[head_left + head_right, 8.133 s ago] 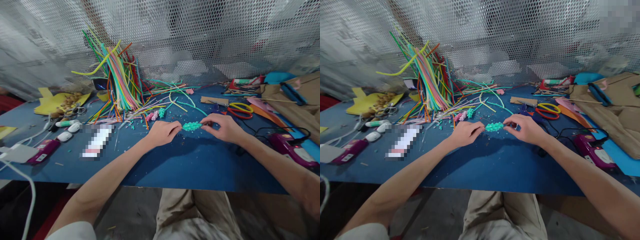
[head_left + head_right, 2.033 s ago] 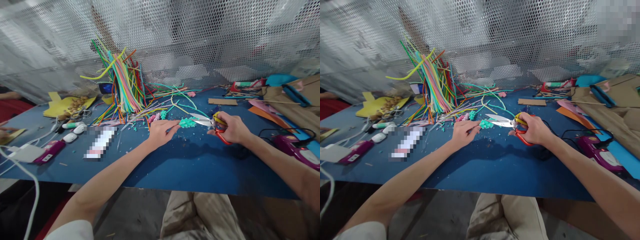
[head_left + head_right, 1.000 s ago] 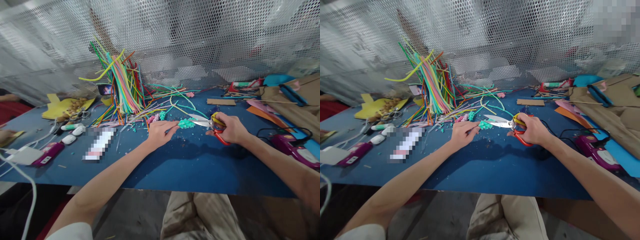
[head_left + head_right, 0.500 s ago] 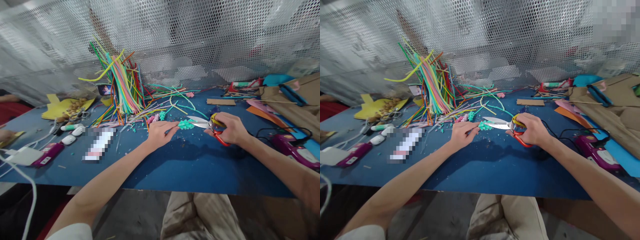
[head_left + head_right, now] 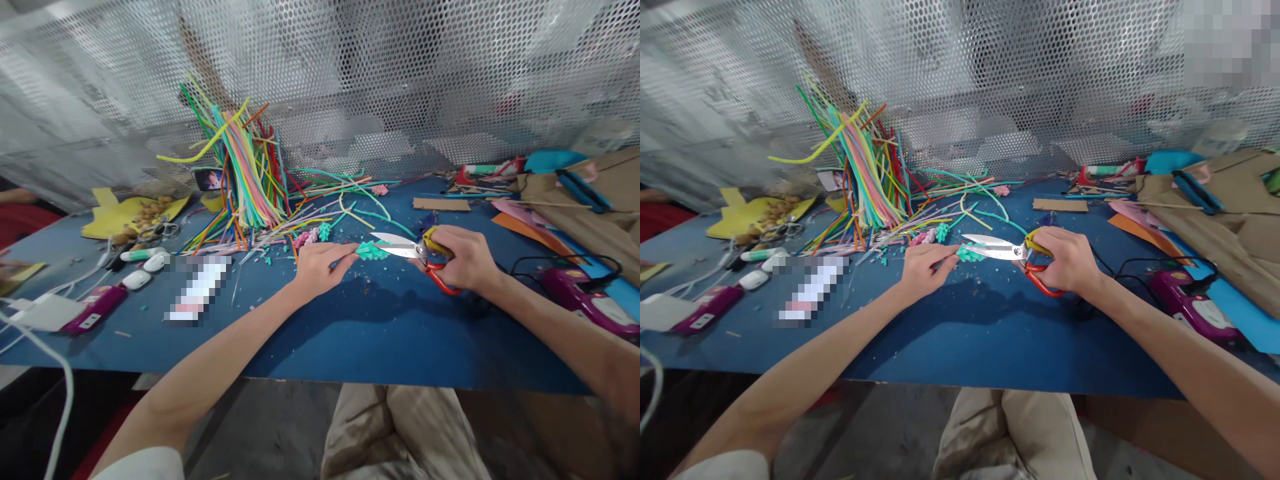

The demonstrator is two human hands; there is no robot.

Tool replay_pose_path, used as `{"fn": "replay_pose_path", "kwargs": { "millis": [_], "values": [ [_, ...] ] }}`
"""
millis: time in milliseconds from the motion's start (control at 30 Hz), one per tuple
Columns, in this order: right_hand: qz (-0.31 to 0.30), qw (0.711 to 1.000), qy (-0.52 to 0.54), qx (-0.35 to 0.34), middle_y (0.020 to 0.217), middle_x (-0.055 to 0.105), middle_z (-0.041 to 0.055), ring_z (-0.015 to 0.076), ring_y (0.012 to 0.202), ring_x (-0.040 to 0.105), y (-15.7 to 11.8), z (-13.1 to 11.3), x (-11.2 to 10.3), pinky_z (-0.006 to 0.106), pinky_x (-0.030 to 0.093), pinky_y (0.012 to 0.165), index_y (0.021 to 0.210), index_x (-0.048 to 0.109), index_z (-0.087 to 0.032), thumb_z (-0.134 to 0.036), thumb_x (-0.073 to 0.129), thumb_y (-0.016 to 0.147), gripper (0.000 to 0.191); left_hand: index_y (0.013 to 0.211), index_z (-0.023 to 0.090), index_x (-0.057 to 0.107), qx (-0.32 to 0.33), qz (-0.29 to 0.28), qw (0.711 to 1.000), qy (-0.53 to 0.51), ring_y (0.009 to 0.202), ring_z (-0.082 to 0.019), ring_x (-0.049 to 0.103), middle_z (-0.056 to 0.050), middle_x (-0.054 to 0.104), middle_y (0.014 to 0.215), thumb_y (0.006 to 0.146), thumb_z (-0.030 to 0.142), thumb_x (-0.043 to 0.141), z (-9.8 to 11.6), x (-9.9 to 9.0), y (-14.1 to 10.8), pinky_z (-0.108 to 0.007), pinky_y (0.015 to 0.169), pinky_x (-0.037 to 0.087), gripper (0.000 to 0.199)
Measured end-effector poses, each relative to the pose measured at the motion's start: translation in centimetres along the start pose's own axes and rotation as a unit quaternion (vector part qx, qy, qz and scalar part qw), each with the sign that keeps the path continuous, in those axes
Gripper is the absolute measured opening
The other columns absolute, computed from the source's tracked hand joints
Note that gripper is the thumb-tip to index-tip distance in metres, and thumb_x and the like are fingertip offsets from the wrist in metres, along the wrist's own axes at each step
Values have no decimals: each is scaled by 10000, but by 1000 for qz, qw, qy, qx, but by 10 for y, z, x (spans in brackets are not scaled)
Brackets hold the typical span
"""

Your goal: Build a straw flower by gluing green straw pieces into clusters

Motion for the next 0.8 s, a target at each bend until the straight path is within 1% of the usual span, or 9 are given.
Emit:
{"fn": "replay_pose_path", "kwargs": {
  "millis": [167, 267, 367, 500, 567, 633, 700, 733, 800],
  "values": [
    [12, 1000, 8, -23, 747, 621, 34, 183, 694, 592, 1, 0, -1, 309, 446, 632, 715, 459, -242, -394, 722, 774, 310, 1022, 174, 750, -1, 2, 1000, 1, 739, -144, 758, -39, 794, 848, 944, 257, 644, 0, 0, 0, -239, 639, 572, 156],
    [15, 999, 12, -37, 682, 577, 14, 155, 626, 538, 2, 0, -2, 298, 405, 591, 681, 436, -238, -385, 726, 776, 339, 1017, 174, 750, -1, 3, 1000, -1, 721, -143, 754, -38, 791, 832, 946, 262, 642, 0, 0, -1, -242, 630, 567, 156],
    [11, 1000, 8, -28, 589, 504, -17, 127, 539, 458, 1, 1, -2, 292, 335, 527, 638, 394, -237, -389, 718, 806, 395, 1017, 176, 750, -7, 2, 1000, -1, 703, -143, 750, -37, 788, 812, 950, 275, 636, -1, 1, -1, -243, 620, 563, 166],
    [28, 1000, 5, -5, 619, 535, -7, 131, 547, 456, 0, 4, -1, 296, 331, 528, 657, 396, -238, -462, 725, 817, 430, 999, 177, 754, -18, -1, 1000, 4, 728, -146, 756, -38, 791, 824, 958, 291, 624, -3, 1, -1, -242, 638, 571, 178],
    [33, 999, 1, 35, 612, 529, -7, 132, 543, 444, 1, 9, -2, 297, 331, 531, 651, 390, -239, -521, 710, 823, 460, 1003, 175, 756, -15, -1, 1000, 3, 729, -147, 757, -38, 793, 834, 946, 280, 640, -3, 1, -1, -241, 641, 567, 167],
    [28, 993, -18, 110, 578, 502, -13, 130, 527, 407, 4, 17, -5, 301, 321, 532, 630, 378, -237, -580, 682, 831, 500, 1011, 177, 759, -14, -7, 1000, 3, 734, -148, 758, -35, 795, 850, 935, 270, 656, -3, 2, -2, -239, 644, 562, 158],
    [15, 980, -40, 194, 586, 521, -8, 134, 536, 401, 7, 27, -9, 304, 319, 546, 643, 426, -233, -620, 660, 834, 492, 1009, 187, 765, -23, -25, 999, 10, 746, -148, 761, -29, 798, 868, 939, 285, 652, -4, 5, -2, -238, 654, 559, 165],
    [5, 972, -50, 229, 619, 558, 2, 142, 558, 425, 8, 32, -11, 305, 324, 559, 677, 472, -229, -626, 654, 836, 465, 1005, 196, 769, -32, -39, 999, 14, 754, -147, 762, -24, 799, 879, 947, 304, 643, -5, 7, -3, -239, 662, 558, 175],
    [-21, 958, -71, 276, 775, 656, 46, 177, 665, 521, 10, 43, -14, 309, 351, 608, 824, 563, -219, -613, 641, 848, 403, 1001, 218, 777, -54, -73, 996, 26, 767, -147, 763, -11, 800, 900, 962, 349, 621, -7, 11, -4, -241, 668, 551, 208]
  ]
}}
Point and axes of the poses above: each hand's wrist, its own y-axis towards the middle knuckle, its own x-axis out of the palm, z = x × y, the point moved 3 cm from there along y, towards the middle knuckle
